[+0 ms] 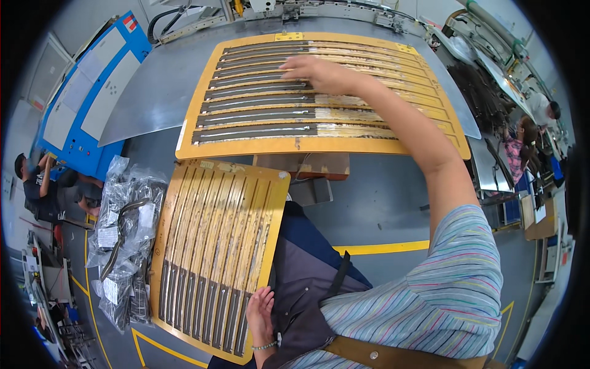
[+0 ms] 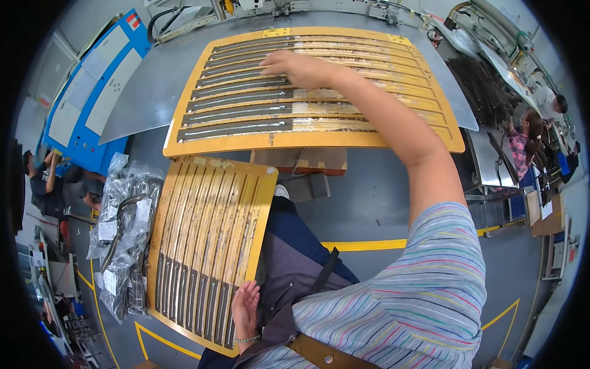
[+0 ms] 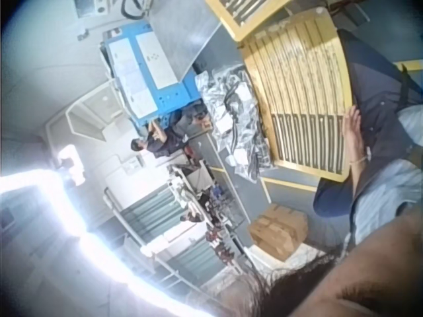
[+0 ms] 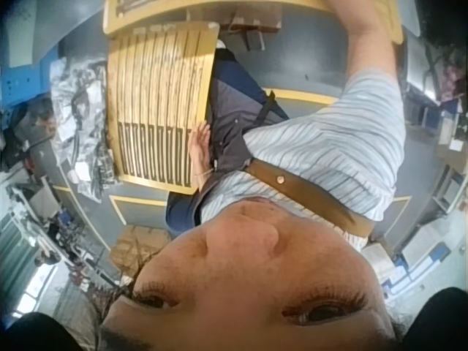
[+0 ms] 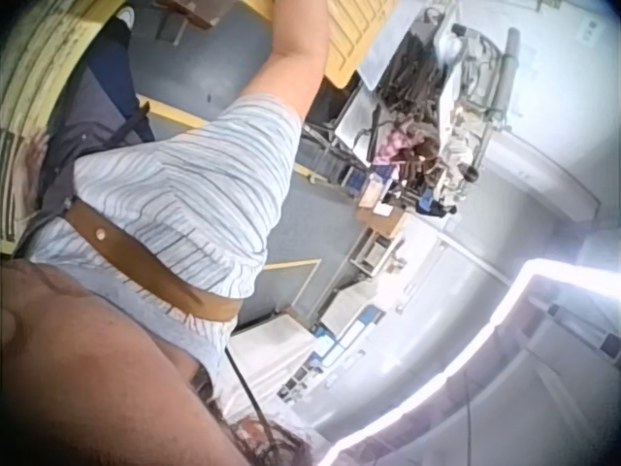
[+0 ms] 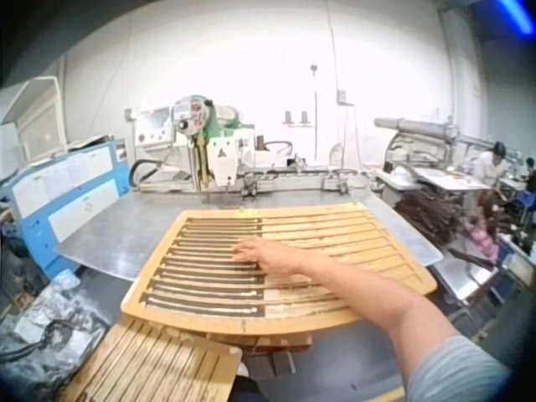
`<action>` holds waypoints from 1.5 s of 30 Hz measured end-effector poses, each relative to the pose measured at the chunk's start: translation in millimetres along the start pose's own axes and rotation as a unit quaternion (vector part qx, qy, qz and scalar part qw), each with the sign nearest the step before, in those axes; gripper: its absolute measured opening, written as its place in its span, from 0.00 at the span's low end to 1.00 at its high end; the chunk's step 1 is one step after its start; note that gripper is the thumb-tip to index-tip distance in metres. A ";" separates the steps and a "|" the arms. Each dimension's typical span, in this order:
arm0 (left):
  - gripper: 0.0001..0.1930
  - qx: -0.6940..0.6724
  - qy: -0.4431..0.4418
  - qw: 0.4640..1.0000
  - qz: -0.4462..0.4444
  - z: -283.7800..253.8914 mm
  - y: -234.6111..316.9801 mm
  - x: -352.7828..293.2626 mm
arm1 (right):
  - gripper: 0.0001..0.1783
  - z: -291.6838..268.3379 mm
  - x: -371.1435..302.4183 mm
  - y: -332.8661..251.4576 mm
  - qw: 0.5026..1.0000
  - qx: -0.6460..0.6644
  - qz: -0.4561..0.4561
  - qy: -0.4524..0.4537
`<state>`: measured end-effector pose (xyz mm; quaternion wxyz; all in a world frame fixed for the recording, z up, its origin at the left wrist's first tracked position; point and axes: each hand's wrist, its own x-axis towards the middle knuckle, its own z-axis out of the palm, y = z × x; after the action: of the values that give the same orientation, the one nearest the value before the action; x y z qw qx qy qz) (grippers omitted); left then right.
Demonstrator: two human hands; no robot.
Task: Inspecting, cleaning, and organizing leather strips in a wooden jig.
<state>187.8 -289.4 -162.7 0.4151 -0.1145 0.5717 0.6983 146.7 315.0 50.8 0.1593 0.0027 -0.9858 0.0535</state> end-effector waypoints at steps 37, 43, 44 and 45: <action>0.18 0.086 -0.025 0.994 0.068 -0.4 -7.6 -19.8 | 0.56 -26.4 -138.1 20.6 0.952 -0.059 0.298 0.030; 0.19 0.075 -0.025 0.996 0.043 -6.4 -6.7 -16.3 | 0.39 -36.1 -139.5 37.6 0.974 -0.161 0.062 0.150; 0.19 0.073 -0.021 0.996 0.047 -8.6 -5.5 -13.7 | 0.37 -32.5 -137.1 36.1 0.965 -0.189 0.044 0.176; 0.19 0.074 -0.024 0.996 0.049 -5.9 -3.4 -10.5 | 0.37 -33.7 -139.1 37.3 0.960 -0.209 0.044 0.179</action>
<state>195.0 -299.3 -160.3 0.4011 -0.0387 0.6167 0.6762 288.4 354.0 35.0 0.3276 -0.0841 -0.9295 -0.1471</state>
